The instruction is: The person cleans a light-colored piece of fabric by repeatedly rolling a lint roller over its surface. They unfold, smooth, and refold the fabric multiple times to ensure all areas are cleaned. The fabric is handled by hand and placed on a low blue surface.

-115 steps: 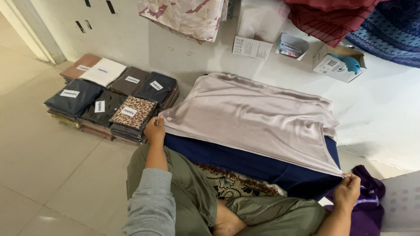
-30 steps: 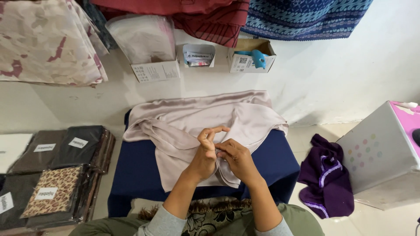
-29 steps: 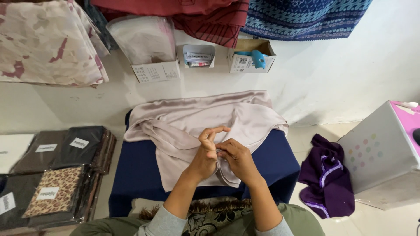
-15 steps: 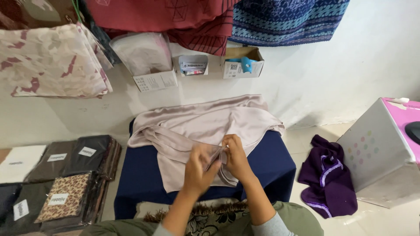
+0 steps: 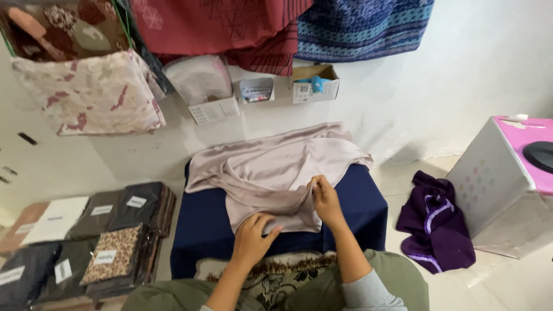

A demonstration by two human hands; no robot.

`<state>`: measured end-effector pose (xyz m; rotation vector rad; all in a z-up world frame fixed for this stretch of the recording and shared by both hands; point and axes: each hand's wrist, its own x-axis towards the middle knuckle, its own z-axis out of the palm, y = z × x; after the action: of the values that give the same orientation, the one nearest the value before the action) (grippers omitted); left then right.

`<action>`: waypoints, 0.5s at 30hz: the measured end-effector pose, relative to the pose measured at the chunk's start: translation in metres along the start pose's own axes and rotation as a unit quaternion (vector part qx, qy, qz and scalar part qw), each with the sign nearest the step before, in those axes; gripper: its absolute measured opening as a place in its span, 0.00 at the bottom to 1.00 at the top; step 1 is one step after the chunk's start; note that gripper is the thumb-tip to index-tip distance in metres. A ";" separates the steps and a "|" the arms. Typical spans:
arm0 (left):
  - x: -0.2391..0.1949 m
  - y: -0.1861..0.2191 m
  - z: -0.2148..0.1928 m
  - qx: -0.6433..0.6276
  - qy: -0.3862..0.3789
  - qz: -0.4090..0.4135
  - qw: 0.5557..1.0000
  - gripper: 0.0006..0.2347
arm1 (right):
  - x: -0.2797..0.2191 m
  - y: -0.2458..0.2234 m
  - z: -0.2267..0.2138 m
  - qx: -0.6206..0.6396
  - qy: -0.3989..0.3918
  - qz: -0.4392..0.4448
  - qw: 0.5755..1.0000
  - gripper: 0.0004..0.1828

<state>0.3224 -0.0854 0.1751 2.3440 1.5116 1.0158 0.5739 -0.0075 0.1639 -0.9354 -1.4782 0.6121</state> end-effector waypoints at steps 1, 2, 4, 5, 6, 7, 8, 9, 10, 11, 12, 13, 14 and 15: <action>0.007 0.011 -0.001 0.003 0.001 0.006 1.000 0.16 | 0.000 0.000 0.003 0.001 0.005 -0.004 1.000 0.07; 0.014 0.022 -0.001 0.002 0.073 0.090 0.993 0.13 | 0.001 0.000 0.007 -0.007 -0.008 -0.018 1.000 0.09; 0.023 0.044 0.000 -0.004 0.137 0.167 0.976 0.09 | -0.008 0.007 0.015 -0.017 -0.024 -0.022 0.999 0.10; 0.032 0.053 0.002 -0.039 0.123 0.112 0.985 0.17 | -0.009 0.013 0.019 -0.012 -0.022 -0.016 1.000 0.07; 0.041 0.061 0.003 -0.074 0.109 0.056 0.990 0.25 | -0.011 0.019 0.024 -0.007 -0.020 -0.010 1.000 0.07; 0.047 0.058 0.010 -0.075 0.113 0.056 0.989 0.25 | -0.013 0.015 0.025 -0.008 -0.022 -0.013 1.000 0.07; 0.054 0.055 0.018 -0.116 0.090 0.020 0.989 0.18 | -0.015 0.012 0.025 0.025 -0.024 0.008 0.999 0.07; 0.062 0.051 0.025 -0.155 0.066 -0.014 0.986 0.12 | -0.018 0.009 0.026 0.060 -0.024 0.031 0.997 0.06; 0.065 0.044 0.033 -0.155 0.067 -0.012 0.986 0.12 | -0.016 0.002 0.025 0.059 -0.023 0.029 0.998 0.06; 0.068 0.036 0.042 -0.175 0.077 -0.037 0.981 0.10 | -0.017 -0.005 0.023 0.076 0.000 0.040 0.996 0.05; 0.071 0.029 0.051 -0.194 0.087 -0.062 0.975 0.09 | -0.017 -0.011 0.021 0.093 0.022 0.050 0.994 0.05; 0.070 0.028 0.053 -0.193 0.084 -0.060 0.976 0.09 | -0.016 -0.014 0.019 0.094 0.026 0.051 0.994 0.05; 0.069 0.026 0.055 -0.218 0.077 -0.083 0.969 0.09 | -0.015 -0.016 0.017 0.104 0.038 0.055 0.992 0.05; 0.068 0.024 0.056 -0.242 0.072 -0.108 0.962 0.09 | -0.014 -0.019 0.015 0.114 0.048 0.059 0.991 0.05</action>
<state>0.3927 -0.0264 0.1753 1.7647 1.3355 1.3378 0.5552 -0.0269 0.1700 -0.8659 -1.2437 0.7936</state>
